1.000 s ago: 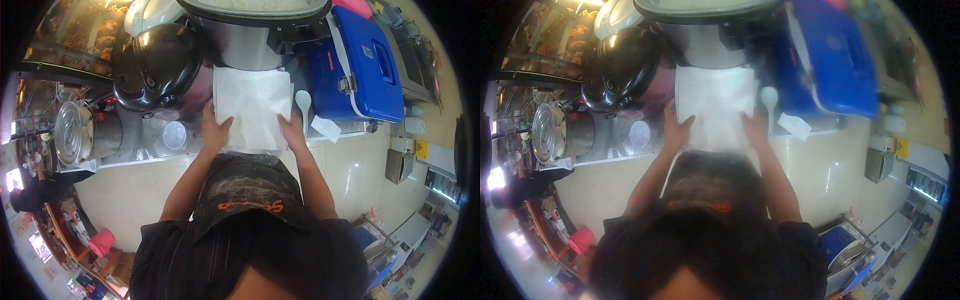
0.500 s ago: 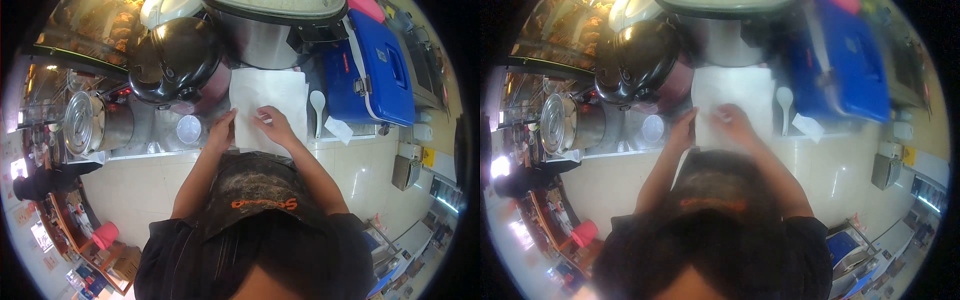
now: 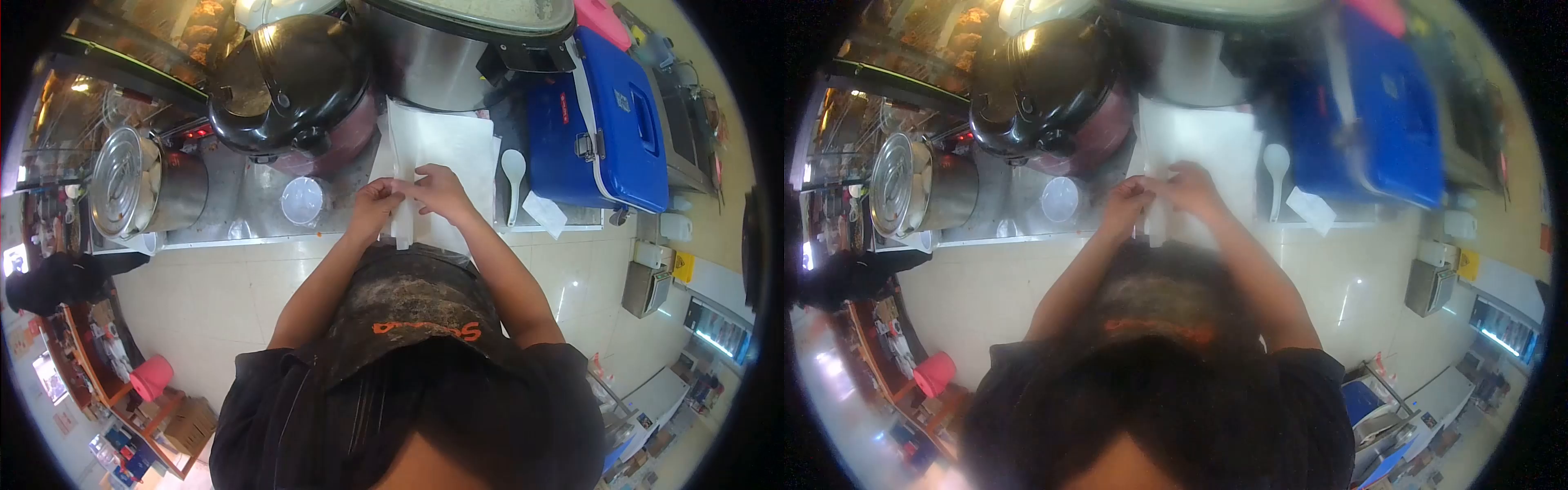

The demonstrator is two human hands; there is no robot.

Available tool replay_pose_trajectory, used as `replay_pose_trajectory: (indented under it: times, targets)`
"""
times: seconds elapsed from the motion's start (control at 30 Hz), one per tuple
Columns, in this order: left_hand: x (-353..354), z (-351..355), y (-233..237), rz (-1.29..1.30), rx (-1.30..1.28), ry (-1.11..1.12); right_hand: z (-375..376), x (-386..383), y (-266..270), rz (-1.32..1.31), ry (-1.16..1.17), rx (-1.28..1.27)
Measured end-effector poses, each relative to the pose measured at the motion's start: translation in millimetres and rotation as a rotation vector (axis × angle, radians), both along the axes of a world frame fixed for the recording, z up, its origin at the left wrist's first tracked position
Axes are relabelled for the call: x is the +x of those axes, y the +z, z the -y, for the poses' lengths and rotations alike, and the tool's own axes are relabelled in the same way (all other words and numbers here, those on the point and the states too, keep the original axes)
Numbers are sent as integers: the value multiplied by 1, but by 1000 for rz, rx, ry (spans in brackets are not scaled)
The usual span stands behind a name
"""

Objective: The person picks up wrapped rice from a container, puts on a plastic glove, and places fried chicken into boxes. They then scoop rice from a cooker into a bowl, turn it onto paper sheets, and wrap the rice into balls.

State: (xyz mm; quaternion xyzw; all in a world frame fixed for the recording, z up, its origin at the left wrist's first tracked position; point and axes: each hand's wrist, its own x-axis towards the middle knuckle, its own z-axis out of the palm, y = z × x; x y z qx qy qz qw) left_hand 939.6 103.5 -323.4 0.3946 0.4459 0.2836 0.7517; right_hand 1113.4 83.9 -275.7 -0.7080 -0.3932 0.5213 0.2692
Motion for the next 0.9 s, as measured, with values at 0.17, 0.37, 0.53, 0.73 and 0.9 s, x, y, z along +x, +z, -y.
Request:
replay_pose_trajectory:
  times: [0.17,0.37,0.53,0.73,0.9]
  targets:
    - [15,2,2,30,33,132,2,7,-8,456,132,269]
    - [-7,-6,-9,-304,158,203,22,29,74,623,54,319]
    - [-12,-7,-29,-493,318,176,38,60,154,158,-113,285]
    - [-12,-10,-20,-468,293,153,38,107,60,51,-212,69]
    - [-19,-11,-27,-302,204,125,50,116,-42,748,26,103]
